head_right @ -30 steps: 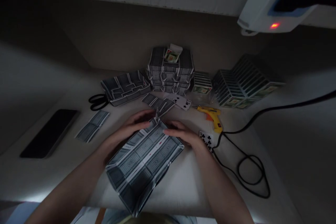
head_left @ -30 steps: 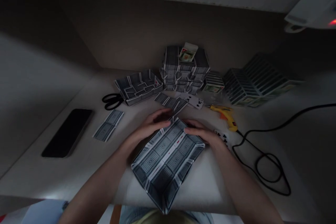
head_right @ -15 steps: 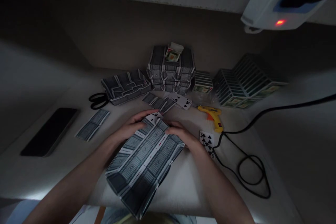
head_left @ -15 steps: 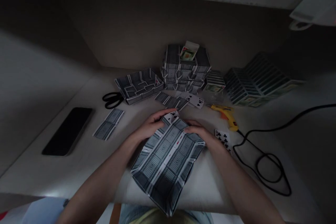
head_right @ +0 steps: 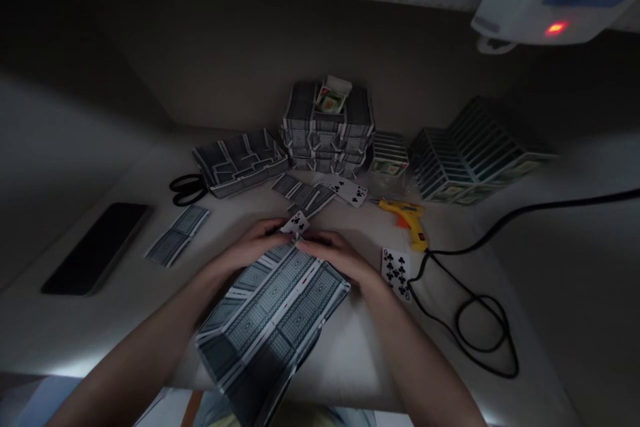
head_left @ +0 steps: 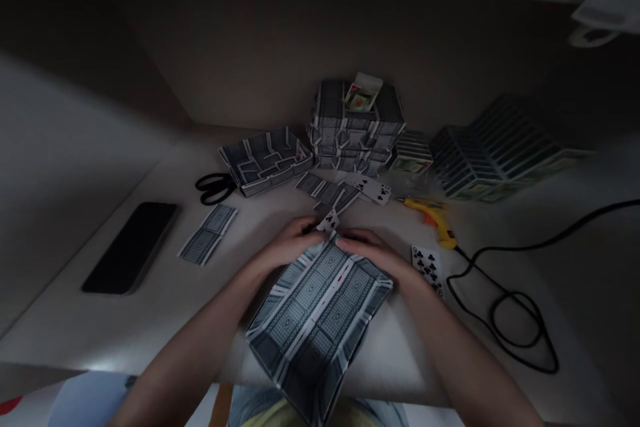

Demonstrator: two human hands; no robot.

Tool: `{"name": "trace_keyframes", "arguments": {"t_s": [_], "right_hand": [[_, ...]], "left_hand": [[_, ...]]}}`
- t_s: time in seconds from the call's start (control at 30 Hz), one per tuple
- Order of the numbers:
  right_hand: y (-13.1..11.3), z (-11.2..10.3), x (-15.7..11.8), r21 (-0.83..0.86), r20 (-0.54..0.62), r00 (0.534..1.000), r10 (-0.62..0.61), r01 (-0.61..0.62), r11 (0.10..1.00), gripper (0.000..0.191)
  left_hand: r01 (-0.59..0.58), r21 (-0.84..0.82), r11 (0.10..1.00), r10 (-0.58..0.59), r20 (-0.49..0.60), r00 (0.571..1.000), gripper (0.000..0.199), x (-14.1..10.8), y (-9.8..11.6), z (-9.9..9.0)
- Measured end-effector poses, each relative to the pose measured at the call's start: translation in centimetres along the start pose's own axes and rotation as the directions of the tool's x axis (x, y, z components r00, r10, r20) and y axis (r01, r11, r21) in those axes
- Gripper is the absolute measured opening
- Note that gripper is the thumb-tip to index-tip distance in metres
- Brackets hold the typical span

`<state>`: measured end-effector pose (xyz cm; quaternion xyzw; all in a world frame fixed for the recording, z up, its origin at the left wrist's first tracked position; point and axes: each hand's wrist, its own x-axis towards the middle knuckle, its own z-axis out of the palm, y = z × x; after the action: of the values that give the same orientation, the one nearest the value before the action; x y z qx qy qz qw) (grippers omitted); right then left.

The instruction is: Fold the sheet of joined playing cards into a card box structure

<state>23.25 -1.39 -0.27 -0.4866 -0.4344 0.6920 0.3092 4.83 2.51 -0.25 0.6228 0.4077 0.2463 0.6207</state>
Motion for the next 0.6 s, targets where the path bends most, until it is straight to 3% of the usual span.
{"name": "trace_keyframes", "arguments": {"t_s": [0.13, 0.33, 0.47, 0.6], "right_hand": [[0.1, -0.4, 0.1, 0.005, -0.011, 1.0, 0.024, -0.024, 1.0, 0.031], [0.7, -1.4, 0.4, 0.046, 0.024, 0.999, 0.04, -0.041, 0.998, 0.029], [0.9, -2.0, 0.6, 0.04, 0.063, 0.998, -0.021, 0.019, 0.999, 0.031], [1.1, -2.4, 0.5, -0.02, 0.066, 0.998, 0.011, -0.009, 1.0, 0.035]], "left_hand": [[0.005, 0.121, 0.993, 0.009, -0.113, 0.994, 0.029, -0.2, 0.2, -0.1], [-0.085, 0.117, 0.989, 0.101, -0.131, 0.986, 0.025, -0.5, 0.2, 0.2], [-0.071, 0.044, 0.997, 0.077, -0.164, 0.983, 0.023, -0.5, 0.3, 0.3], [-0.07, 0.036, 0.997, 0.075, -0.149, 0.986, 0.019, -0.6, 0.4, -0.1]]}}
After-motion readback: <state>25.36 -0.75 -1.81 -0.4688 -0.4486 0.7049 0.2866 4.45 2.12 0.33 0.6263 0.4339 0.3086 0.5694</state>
